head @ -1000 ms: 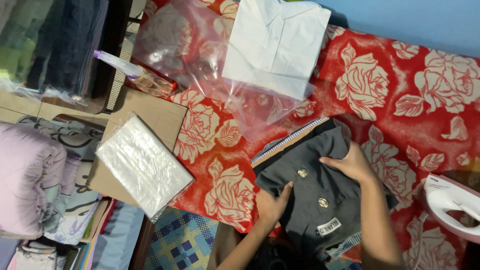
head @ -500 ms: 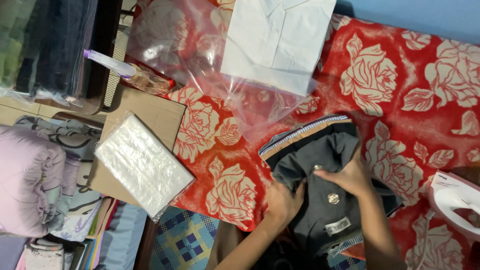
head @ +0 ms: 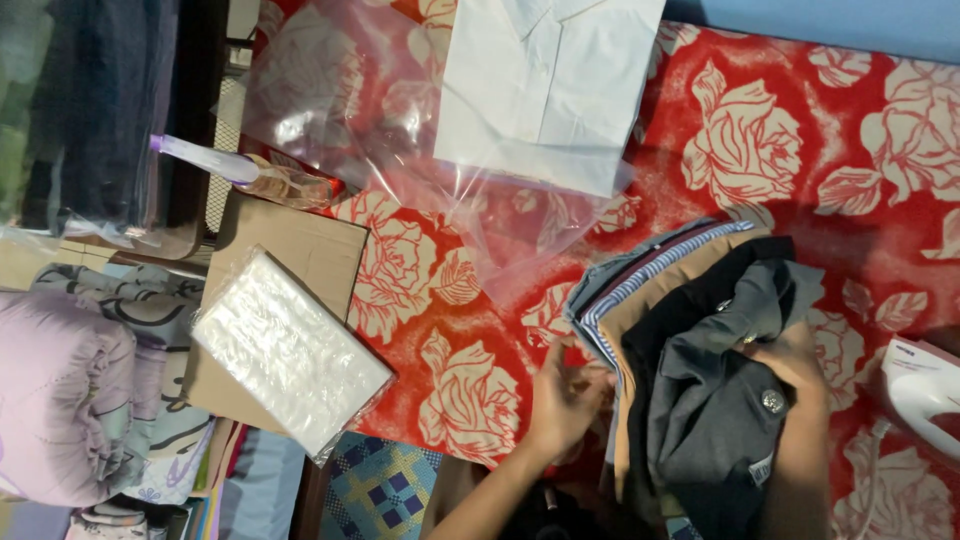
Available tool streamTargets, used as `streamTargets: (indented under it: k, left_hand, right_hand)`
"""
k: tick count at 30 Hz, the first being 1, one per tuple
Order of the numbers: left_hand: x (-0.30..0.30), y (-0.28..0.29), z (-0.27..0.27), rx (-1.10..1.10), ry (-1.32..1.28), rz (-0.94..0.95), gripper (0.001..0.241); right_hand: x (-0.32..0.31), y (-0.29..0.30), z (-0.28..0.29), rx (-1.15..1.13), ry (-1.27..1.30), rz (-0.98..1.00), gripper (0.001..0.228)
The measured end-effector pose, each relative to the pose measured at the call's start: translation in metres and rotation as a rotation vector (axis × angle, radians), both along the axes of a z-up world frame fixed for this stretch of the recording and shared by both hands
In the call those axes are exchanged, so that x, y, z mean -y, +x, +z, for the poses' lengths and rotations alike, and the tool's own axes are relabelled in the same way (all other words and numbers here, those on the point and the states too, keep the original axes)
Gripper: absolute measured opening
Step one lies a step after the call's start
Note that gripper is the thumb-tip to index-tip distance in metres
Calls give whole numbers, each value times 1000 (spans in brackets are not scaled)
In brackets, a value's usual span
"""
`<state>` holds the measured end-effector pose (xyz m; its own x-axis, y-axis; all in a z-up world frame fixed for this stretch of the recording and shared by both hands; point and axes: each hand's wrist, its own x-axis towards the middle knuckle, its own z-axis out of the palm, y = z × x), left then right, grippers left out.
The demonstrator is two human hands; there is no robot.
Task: The person folds various shirts and tops on a floral-patterned surface, stacking them neatly. They then place a stack of folded clothes into a clear plastic bag.
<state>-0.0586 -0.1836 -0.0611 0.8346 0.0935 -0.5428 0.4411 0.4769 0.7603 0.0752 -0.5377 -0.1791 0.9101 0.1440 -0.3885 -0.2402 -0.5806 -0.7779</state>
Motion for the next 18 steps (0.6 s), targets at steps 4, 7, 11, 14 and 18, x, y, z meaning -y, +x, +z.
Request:
streamTargets:
  k: [4,7,11,14,18]
  left_hand:
    - [-24,35,8,116,275,-139,52]
    - [-43,44,-18,133,373,-159,52]
    - [-47,16,-130,-14,277,-67,44]
    - [-56,13,-159,57,351,139,40]
    - [-69,44,-110,-428,304,192,66]
  right_hand:
    - [-9,3,15,51,-28,-51,70]
    - [-59,17,31,150,143,-71,58]
    - [-151,30,48,202,26,-148,100]
    - [-176,49,79,232,-53,-57,99]
    - [-179,46,73,301,-73,-18,92]
